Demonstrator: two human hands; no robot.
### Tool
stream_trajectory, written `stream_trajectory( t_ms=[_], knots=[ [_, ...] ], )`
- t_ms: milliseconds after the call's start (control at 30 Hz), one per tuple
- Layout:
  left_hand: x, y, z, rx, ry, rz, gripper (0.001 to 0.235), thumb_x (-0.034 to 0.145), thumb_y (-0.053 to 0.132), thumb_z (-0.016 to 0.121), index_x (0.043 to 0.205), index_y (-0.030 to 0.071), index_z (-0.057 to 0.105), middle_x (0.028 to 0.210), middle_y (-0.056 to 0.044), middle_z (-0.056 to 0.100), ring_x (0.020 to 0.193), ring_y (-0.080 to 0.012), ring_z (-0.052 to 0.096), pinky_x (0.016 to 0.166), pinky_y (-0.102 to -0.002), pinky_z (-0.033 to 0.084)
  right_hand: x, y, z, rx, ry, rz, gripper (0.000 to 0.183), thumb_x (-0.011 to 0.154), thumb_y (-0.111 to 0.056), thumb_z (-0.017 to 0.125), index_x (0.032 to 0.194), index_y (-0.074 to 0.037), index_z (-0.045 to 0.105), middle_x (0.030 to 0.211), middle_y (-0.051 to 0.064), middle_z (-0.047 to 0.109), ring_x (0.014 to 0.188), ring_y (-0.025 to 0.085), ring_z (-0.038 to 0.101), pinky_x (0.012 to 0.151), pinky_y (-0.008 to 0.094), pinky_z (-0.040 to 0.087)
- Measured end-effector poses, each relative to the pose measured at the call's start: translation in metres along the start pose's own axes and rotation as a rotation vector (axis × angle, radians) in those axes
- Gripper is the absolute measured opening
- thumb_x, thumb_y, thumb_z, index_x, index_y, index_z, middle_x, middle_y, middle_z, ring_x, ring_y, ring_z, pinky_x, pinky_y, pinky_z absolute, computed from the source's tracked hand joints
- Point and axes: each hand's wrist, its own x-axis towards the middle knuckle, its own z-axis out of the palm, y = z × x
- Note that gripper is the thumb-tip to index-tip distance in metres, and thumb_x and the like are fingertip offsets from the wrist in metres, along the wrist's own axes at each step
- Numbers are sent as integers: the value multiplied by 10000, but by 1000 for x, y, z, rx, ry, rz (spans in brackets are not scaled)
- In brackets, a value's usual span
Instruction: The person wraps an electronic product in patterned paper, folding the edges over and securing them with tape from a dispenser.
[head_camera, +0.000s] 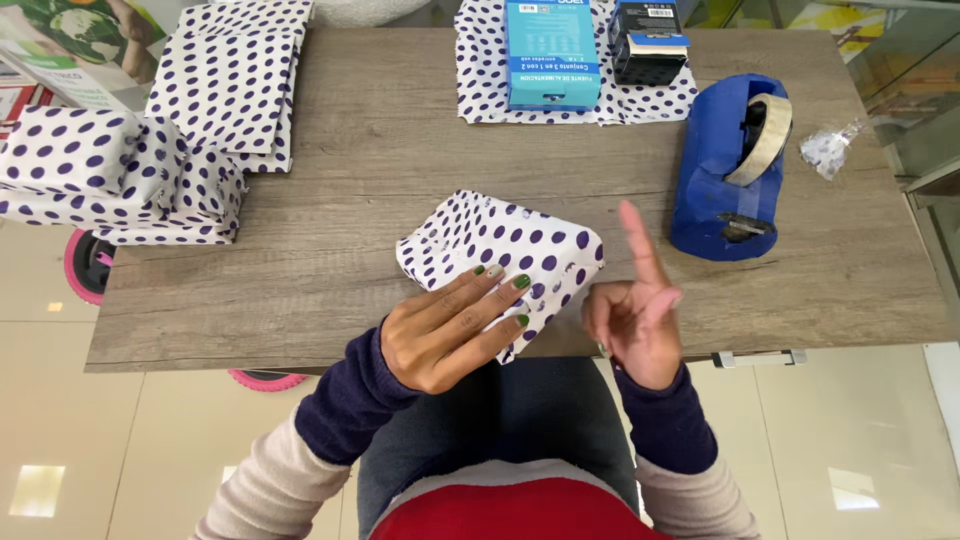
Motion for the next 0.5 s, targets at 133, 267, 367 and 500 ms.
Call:
stream_trajectory(
  t_ms=[133, 267, 367, 500],
  knots=[
    [-10, -8, 1, 97, -89, 59, 315, 1125, 199, 495, 994, 116, 770, 1103, -166, 821, 962, -319, 823, 832, -393, 670, -7, 0, 0, -6, 213, 14, 747, 1138, -533, 256, 1714, -82, 99, 602, 13, 600, 408, 56, 486, 430, 161, 435],
    [-28, -17, 11, 216, -167, 148, 240, 1112, 185, 519, 1013, 130, 731, 1140, -139, 811, 960, -294, 807, 854, -407, 659, -21, 2, -14, -174, 360, 8, 611, 1162, -400, 295, 1638, -18, 274, 527, 27, 532, 369, 83, 485, 411, 177, 426],
    [-35, -13, 19, 239, -232, 158, 247, 1115, 188, 496, 1047, 141, 729, 1176, -133, 795, 1002, -300, 794, 895, -428, 642, -19, -4, -10, -380, 413, 79, 583, 1135, -377, 379, 1561, 20, 385, 482, 38, 508, 338, 88, 460, 363, 181, 388],
    [-49, 5, 37, 296, -435, 63, 225, 1029, 248, 651, 1208, 165, 760, 1231, -173, 779, 1084, -332, 776, 935, -510, 640, -19, -4, 9, -649, 460, 330, 510, 1067, -327, 536, 1460, -3, 562, 516, 52, 590, 387, 113, 526, 376, 211, 409]
  ],
)
